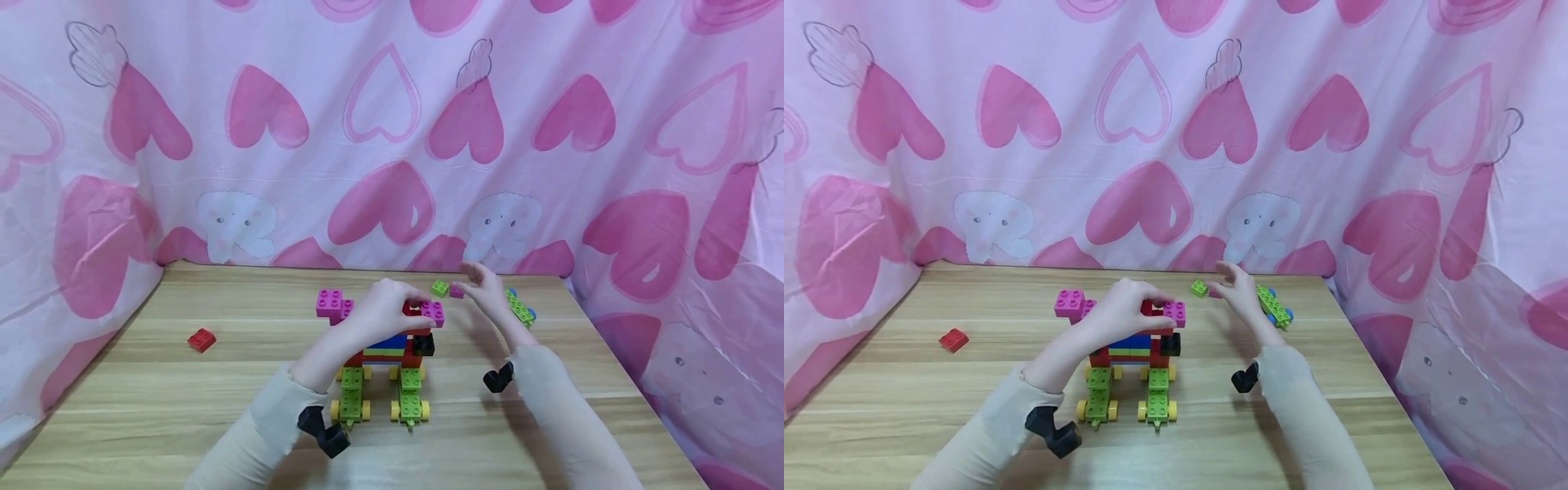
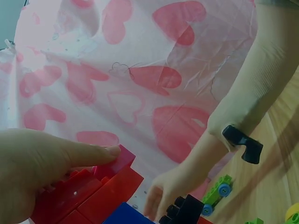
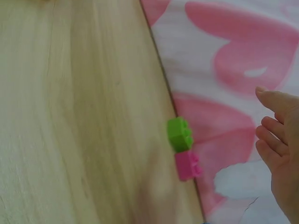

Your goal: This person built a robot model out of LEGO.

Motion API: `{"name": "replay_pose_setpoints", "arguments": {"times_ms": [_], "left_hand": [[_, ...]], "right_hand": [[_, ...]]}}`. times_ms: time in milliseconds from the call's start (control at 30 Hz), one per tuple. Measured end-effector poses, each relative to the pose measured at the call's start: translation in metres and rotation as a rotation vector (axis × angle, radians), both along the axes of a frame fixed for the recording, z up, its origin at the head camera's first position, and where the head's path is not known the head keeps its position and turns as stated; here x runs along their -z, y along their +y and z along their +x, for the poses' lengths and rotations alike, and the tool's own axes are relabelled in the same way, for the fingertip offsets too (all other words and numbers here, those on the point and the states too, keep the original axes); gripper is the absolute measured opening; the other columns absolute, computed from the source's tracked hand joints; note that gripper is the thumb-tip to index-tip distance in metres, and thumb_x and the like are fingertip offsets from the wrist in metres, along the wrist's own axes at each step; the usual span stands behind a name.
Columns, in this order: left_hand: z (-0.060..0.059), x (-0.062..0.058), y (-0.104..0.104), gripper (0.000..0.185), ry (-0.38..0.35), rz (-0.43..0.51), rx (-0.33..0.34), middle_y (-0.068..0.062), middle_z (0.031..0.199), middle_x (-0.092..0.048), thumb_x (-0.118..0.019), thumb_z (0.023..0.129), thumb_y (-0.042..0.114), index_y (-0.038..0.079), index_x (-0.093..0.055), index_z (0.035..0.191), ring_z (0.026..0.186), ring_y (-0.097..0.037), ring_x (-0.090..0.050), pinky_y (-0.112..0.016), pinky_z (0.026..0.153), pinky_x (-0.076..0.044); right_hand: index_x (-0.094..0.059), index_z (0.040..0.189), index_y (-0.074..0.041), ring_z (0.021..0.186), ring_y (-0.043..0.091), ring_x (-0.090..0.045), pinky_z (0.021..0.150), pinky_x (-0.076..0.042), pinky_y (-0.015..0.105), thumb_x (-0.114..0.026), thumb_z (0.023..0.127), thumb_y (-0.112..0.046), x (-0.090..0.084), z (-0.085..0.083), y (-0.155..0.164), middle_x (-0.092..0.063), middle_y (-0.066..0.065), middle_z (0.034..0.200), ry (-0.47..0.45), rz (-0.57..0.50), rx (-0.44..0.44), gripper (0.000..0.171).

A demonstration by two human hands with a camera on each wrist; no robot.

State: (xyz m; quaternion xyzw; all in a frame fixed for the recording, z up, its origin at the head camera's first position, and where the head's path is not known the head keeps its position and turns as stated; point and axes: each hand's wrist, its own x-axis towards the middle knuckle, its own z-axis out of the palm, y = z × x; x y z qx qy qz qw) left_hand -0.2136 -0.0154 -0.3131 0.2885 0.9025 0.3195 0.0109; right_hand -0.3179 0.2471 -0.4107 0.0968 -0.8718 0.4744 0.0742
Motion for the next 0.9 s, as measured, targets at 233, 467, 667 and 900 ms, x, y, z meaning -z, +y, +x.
{"name": "replay_pose_setpoints", "arguments": {"times_ms": [233,467,667,900], "left_hand": [[0.002,-0.001,0.000,0.039,-0.012,0.024,-0.010,-0.001,0.112,-0.074,-0.076,0.085,0.034,0.015,-0.072,0.119,0.103,-0.016,-0.068,-0.028,0.087,-0.057],[0.002,-0.001,0.000,0.038,-0.002,0.021,-0.015,-0.001,0.109,-0.075,-0.077,0.084,0.035,0.016,-0.073,0.118,0.099,-0.015,-0.069,-0.027,0.084,-0.057],[0.003,-0.002,0.000,0.039,-0.002,0.027,-0.010,-0.001,0.109,-0.075,-0.077,0.084,0.035,0.017,-0.073,0.117,0.099,-0.015,-0.069,-0.026,0.084,-0.057],[0.002,-0.001,0.001,0.037,0.000,0.032,-0.007,0.000,0.108,-0.075,-0.077,0.084,0.035,0.019,-0.073,0.117,0.098,-0.014,-0.069,-0.023,0.082,-0.056]], "right_hand": [[-0.038,0.147,-0.002,0.138,0.040,-0.039,0.115,-0.032,0.052,-0.069,0.092,-0.018,0.019,-0.011,0.005,-0.041,0.020,0.151,-0.130,0.035,-0.018,0.065],[-0.032,0.153,-0.019,0.148,0.032,-0.024,0.120,-0.021,0.052,-0.063,0.095,-0.023,0.033,-0.013,0.005,-0.029,0.002,0.160,-0.336,-0.060,0.027,0.066],[-0.025,0.155,-0.024,0.150,0.030,-0.016,0.119,-0.025,0.050,-0.062,0.096,-0.017,0.038,-0.016,0.005,-0.021,0.000,0.163,-0.425,-0.154,0.030,0.070],[-0.016,0.157,-0.016,0.151,0.031,-0.014,0.117,-0.031,0.043,-0.056,0.097,-0.004,0.039,-0.021,0.007,-0.012,0.011,0.164,-0.509,-0.336,-0.032,0.073]]}}
